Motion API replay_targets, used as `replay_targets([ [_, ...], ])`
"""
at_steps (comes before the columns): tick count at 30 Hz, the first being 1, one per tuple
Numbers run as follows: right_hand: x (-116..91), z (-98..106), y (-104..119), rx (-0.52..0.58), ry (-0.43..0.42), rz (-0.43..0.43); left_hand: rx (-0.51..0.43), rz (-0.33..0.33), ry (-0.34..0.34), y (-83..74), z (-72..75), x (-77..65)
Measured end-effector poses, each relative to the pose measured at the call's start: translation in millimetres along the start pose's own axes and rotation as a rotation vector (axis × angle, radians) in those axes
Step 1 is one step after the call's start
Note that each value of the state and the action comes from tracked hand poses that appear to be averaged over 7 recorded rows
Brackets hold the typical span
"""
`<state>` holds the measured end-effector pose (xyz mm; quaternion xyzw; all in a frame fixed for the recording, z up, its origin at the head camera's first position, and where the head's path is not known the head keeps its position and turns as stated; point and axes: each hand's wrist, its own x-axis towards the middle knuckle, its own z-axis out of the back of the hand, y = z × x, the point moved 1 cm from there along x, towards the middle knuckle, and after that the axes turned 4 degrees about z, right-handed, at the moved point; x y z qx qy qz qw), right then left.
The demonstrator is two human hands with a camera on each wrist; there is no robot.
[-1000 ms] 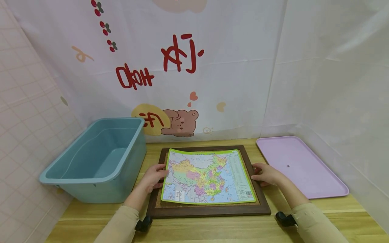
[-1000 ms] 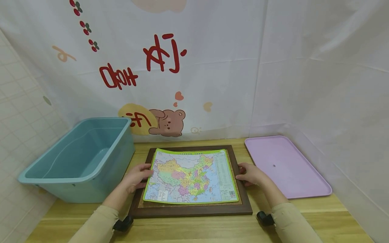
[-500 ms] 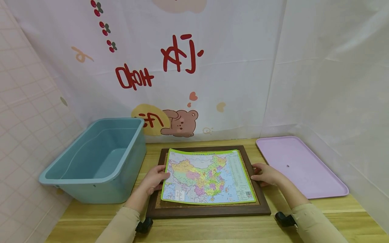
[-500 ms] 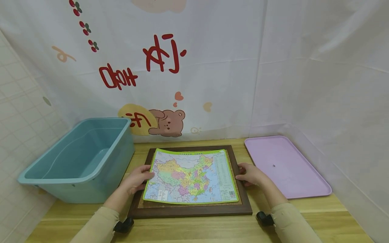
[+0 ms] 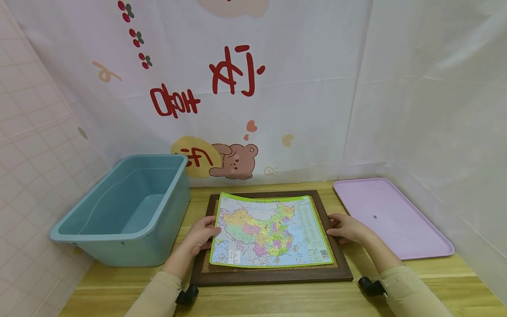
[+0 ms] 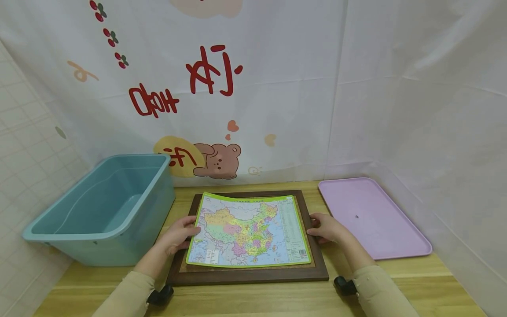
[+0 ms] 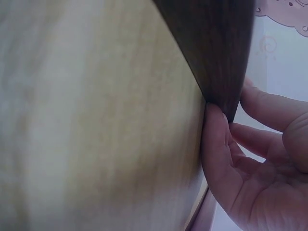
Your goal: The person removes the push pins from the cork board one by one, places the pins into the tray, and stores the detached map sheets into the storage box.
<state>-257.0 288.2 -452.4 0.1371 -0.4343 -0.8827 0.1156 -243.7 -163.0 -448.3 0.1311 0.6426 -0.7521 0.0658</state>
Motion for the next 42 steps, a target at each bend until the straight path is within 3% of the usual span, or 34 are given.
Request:
replay_targets([
  [42,-2.0,-0.8,0.3,0.003,-0.005,-0.011,0.008,-0.051,-0.026,-1.3,4.0,-0.9],
])
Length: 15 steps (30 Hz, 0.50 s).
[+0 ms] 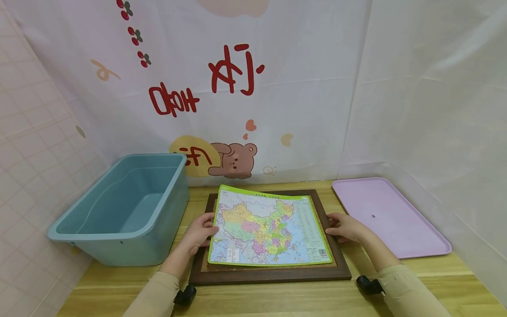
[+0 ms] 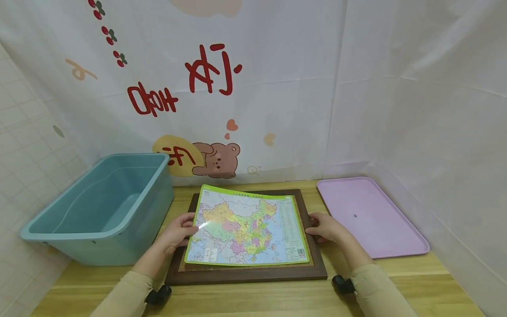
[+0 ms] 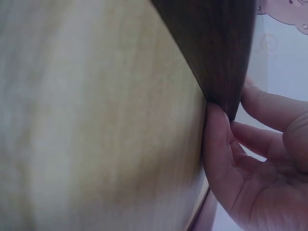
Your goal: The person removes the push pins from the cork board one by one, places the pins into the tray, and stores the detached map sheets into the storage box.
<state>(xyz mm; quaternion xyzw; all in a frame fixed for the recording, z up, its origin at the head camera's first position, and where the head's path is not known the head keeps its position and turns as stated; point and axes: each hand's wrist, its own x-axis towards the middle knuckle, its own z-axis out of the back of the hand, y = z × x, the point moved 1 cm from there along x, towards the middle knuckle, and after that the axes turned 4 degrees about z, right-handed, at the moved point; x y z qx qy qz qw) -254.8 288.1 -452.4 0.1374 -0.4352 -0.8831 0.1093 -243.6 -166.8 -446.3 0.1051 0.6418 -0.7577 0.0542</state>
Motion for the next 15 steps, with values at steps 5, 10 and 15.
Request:
replay_targets([
  [5,0.3,-0.7,-0.8,0.005,-0.001,-0.003,0.007,0.002,-0.019,-1.4,2.2,0.2],
  [10,0.2,-0.3,-0.5,0.007,0.002,-0.006,-0.004,0.004,-0.033,-3.5,5.1,-0.7],
  [15,0.2,-0.1,-0.7,0.006,0.007,-0.004,-0.009,-0.003,-0.043,-5.6,7.6,-2.7],
])
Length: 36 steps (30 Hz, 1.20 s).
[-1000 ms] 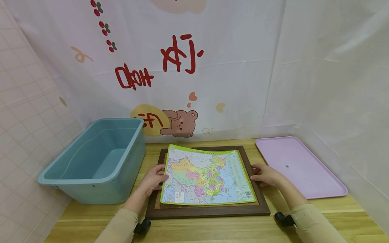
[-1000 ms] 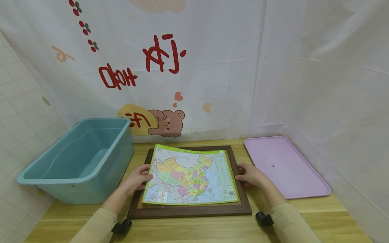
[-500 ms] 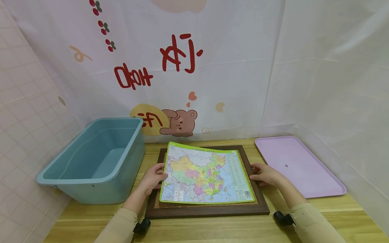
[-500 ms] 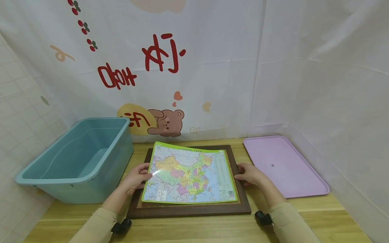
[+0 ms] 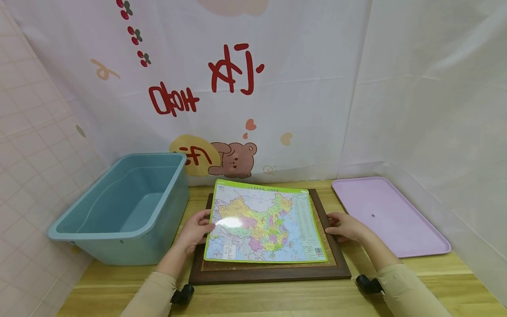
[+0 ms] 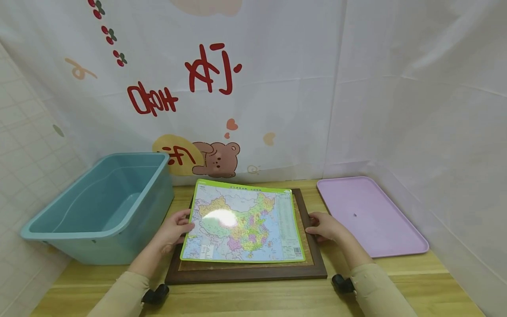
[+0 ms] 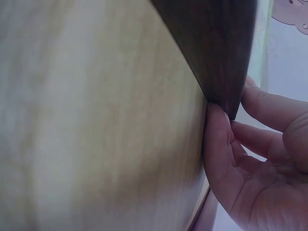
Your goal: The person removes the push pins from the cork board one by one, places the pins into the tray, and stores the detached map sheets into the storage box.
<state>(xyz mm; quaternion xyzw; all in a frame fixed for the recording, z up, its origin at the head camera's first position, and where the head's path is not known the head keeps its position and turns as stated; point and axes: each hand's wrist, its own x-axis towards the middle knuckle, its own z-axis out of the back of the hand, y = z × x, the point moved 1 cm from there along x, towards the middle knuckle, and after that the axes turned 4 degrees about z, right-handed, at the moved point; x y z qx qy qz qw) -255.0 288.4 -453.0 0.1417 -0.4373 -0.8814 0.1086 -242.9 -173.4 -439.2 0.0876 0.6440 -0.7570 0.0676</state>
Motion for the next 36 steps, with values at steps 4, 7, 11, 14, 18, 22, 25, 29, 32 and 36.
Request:
replay_targets([
  [4,-0.1,0.0,-0.1,0.001,-0.001,-0.001,-0.001,-0.016,-0.01,-1.7,1.3,-2.0],
  [7,-0.3,-0.1,0.2,-0.005,-0.003,0.0,-0.011,-0.029,-0.015,-3.2,1.6,-3.4],
  [11,-1.0,0.3,2.6,-0.013,0.002,0.003,-0.025,-0.045,-0.025,-5.5,1.8,-4.5],
  [14,-0.5,1.2,1.8,-0.001,0.009,0.014,-0.033,-0.057,-0.04,-8.4,2.4,-5.5],
  [18,2.3,2.9,-5.3,-0.001,0.042,0.062,-0.049,-0.073,-0.071,-15.3,4.2,-7.6],
  [22,3.1,3.3,-7.6,-0.004,0.052,0.071,-0.055,-0.092,-0.085,-23.7,7.4,-10.9],
  [25,2.1,2.2,-4.0,0.008,0.025,0.026,-0.053,-0.108,-0.085,-29.6,10.3,-13.5],
  [29,0.7,1.2,0.1,-0.011,0.003,-0.001,-0.052,-0.123,-0.088,-37.3,13.0,-16.4],
  [32,0.7,1.1,0.1,-0.019,-0.005,-0.002,-0.047,-0.13,-0.092,-43.0,14.5,-18.1],
  [36,2.1,0.9,-2.9,-0.009,-0.001,0.008,-0.036,-0.138,-0.105,-50.4,16.3,-20.9],
])
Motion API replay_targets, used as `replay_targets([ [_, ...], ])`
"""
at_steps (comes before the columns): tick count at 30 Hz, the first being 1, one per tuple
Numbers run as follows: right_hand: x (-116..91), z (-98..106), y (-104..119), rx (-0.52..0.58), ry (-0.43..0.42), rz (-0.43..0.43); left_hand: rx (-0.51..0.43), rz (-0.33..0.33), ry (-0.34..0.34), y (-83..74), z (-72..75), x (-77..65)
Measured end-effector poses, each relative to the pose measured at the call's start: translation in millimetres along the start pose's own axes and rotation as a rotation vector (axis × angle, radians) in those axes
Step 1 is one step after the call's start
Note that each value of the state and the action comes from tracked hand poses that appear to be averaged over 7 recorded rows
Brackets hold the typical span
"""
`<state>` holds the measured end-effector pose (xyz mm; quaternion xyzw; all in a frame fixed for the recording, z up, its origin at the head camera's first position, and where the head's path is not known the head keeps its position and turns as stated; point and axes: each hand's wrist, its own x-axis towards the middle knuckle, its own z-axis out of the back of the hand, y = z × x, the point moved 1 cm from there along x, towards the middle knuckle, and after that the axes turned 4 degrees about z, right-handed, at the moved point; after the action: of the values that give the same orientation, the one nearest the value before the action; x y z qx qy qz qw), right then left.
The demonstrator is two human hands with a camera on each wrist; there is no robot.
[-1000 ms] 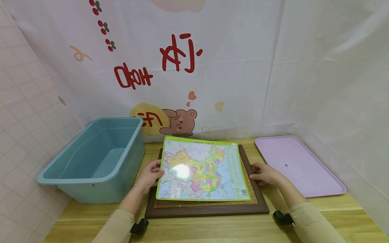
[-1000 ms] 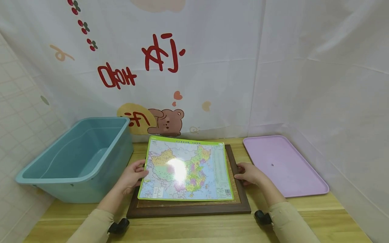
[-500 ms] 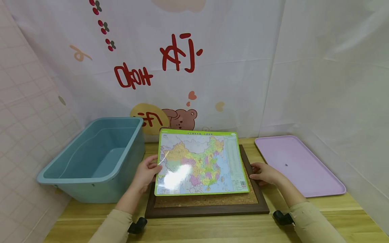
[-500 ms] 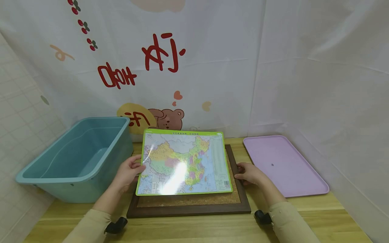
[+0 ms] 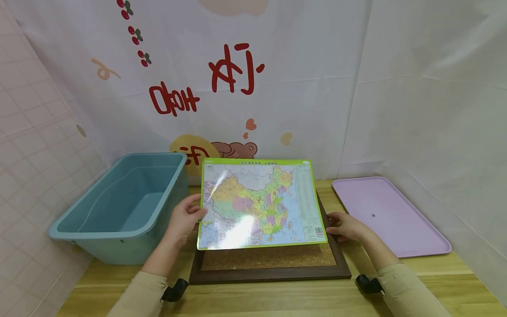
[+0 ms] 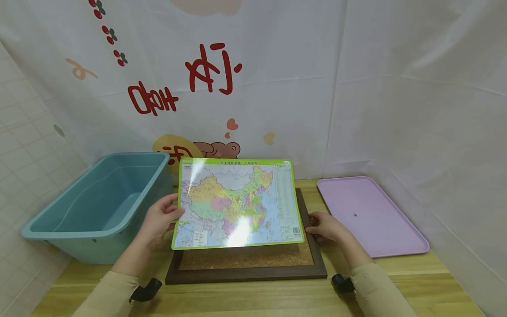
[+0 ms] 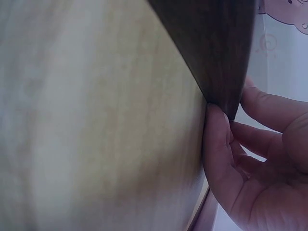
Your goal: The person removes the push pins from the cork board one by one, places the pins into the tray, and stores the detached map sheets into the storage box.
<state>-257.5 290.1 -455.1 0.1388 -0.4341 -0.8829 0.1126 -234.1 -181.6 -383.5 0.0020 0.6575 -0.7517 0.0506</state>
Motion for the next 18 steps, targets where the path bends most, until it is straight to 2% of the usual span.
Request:
replay_targets([
  [10,-0.6,-0.4,1.5,0.001,0.005,-0.002,0.035,-0.007,-0.012,-16.8,4.3,-3.8],
  [18,-0.3,-0.4,1.4,-0.007,0.002,0.005,0.034,-0.062,-0.033,-33.0,8.1,-8.7],
])
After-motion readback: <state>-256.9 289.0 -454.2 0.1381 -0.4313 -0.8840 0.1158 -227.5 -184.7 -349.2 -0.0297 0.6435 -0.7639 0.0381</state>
